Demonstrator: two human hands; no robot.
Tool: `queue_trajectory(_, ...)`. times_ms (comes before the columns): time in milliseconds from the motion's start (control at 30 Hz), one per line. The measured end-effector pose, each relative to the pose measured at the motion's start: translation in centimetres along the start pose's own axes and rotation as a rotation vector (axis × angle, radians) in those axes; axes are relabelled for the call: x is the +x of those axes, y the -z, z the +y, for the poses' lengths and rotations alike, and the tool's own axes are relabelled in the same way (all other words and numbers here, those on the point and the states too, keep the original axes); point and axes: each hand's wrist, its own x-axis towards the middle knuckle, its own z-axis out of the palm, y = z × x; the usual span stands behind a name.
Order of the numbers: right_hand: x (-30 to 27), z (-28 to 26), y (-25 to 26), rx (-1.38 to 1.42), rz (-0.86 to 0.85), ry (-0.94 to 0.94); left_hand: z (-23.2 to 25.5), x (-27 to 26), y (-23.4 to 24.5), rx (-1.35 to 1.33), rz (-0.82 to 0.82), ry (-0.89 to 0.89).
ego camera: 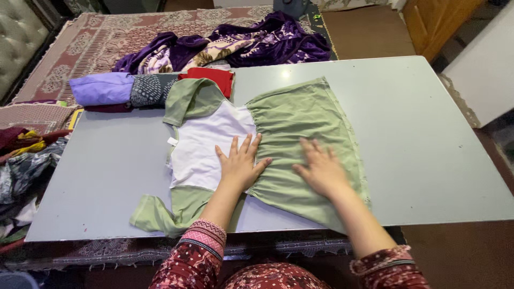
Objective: The person folds several garments one by one on a white table. They pick up a patterned short, a red short, a purple short, a green dress, and a patterned dress, smoothing and folding each into a compact shape before stacking them.
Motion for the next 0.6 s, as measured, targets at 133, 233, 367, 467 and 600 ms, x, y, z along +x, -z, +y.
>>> queue_trajectory(133, -0.4, 5.5, 0.7, -0.122, 0.073, -0.179, -0.4, -0.3, 0.6, -0.009, 0.001, 0.03)
queue_trajectory(233, -1.1, 9.5, 2.6, -0.188, 0.072, -0.294, -0.5, -0.5, 1.1, -0.007, -0.025, 0.043)
queue_trajectory(367, 0.7, 11.1, 5.4, 0.044, 0.005, -0.493, -0.7, 0.0, 2.0, -0.09, -0.066, 0.075)
queue_trajectory(467, 4.1, 10.9, 6.4, 0.147, 0.209, -0.357, -1.1, 2.4, 2.7, -0.109, -0.069, 0.085)
queue_trajectory(600, 11.3, 10.1, 5.9, 0.252, 0.358, -0.11, -1.6, 6.5, 2.3, -0.123, 0.123, -0.026)
